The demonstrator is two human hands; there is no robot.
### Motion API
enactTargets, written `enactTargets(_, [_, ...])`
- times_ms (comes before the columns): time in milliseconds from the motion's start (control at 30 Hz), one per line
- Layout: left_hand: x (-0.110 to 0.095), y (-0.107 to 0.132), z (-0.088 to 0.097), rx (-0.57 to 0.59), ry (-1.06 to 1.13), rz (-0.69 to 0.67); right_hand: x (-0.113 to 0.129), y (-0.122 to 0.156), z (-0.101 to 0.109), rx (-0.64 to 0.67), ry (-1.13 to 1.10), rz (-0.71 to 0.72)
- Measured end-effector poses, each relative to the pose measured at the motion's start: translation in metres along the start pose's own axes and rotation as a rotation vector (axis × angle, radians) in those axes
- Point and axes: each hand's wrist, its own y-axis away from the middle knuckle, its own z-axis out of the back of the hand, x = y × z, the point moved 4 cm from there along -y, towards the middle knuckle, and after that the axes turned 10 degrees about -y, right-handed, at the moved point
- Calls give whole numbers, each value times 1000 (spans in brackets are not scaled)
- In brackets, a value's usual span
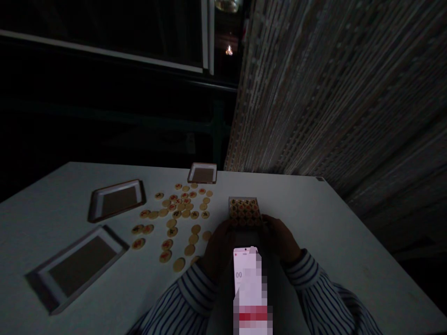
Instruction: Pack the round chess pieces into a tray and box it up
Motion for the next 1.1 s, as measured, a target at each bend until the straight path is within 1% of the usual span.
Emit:
enactTargets(100, [1,2,-1,4,-6,19,7,-2,1,47,-40,8])
enactTargets(267, [0,3,-2,45,-21,21,-1,-3,0,35,38,-27])
enactTargets(433, [-1,3,0,-1,-23,-3,-6,-4,-3,50,76,-36])
enactTargets(633, [-2,4,0,24,-15,-12,-7,-3,-3,46,86,-29])
enactTargets(833, [-2,2,-3,40,28,-10,-14,-1,-5,44,117,-10])
enactTargets(967, [-2,4,-4,19,4,-11,-17,0,-5,30,101,-15])
enactTargets(1100, [0,6,-4,2,-24,-23,-12,0,-6,42,72,15])
